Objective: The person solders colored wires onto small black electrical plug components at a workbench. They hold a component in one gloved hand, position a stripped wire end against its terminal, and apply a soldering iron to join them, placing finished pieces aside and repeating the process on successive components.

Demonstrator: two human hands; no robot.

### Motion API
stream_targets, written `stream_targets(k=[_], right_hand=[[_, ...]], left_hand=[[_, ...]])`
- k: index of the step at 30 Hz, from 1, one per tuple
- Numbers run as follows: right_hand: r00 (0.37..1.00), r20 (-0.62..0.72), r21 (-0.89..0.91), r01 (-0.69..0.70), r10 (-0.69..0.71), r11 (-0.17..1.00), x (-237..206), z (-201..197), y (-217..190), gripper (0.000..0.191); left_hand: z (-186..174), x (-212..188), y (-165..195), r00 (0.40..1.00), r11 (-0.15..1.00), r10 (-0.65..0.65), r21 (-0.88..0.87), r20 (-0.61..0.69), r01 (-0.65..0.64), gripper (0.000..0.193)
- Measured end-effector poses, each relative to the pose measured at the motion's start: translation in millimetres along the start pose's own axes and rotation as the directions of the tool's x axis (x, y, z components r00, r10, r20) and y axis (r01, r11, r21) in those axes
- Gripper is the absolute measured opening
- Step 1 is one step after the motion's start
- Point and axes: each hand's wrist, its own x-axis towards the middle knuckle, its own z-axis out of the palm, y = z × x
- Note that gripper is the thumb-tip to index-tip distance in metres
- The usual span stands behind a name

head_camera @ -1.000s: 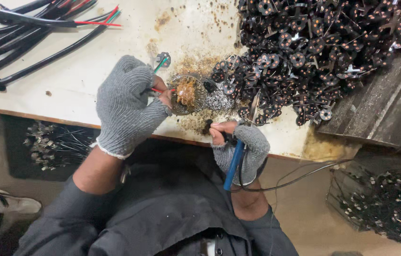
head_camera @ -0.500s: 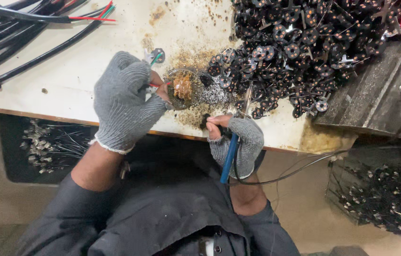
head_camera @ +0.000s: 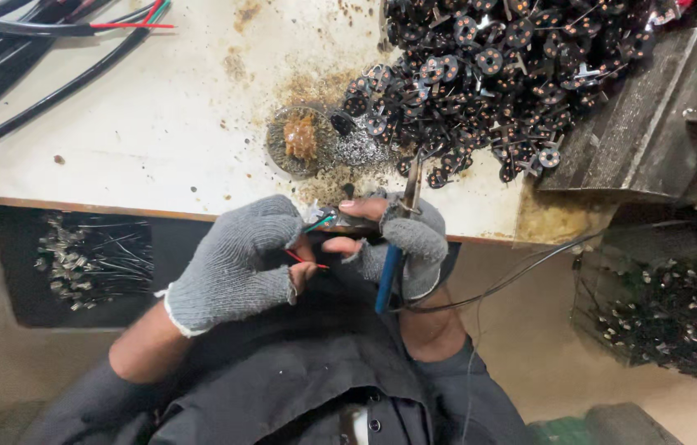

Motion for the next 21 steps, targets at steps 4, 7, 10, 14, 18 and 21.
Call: stream_targets(k=[4,7,10,14,18,21], right_hand=[[0.998,-0.048,-0.01,-0.042,0.041,0.999,-5.9,-1.3,-1.4,0.03],[0.988,-0.034,0.001,-0.152,0.152,0.988,-4.6,-1.6,-1.2,0.022],[0.988,0.006,-0.031,-0.155,0.156,0.987,0.9,-4.2,-1.0,0.022],[0.98,0.079,-0.118,-0.174,0.183,0.978,6.6,-8.9,-2.7,0.029],[0.985,0.048,-0.035,-0.162,0.164,0.986,5.9,-10.5,-8.1,0.029],[0.977,0.099,-0.127,-0.175,0.188,0.976,8.4,-8.4,-10.8,0.031]], left_hand=[[10.0,2.8,-1.6,0.996,0.991,-0.031,-0.13,0.088,0.042,0.023],[9.0,1.5,-0.5,0.994,0.996,-0.019,-0.088,0.107,0.029,0.023],[6.7,-0.6,0.4,0.992,0.996,-0.072,-0.049,0.101,0.077,0.022],[7.1,0.7,-0.3,0.983,0.977,-0.101,-0.173,0.156,0.127,0.018],[10.0,1.3,-1.7,0.93,0.894,-0.246,-0.307,0.274,0.327,0.017],[10.7,4.0,-2.3,0.947,0.914,-0.158,-0.322,0.28,0.248,0.016]])
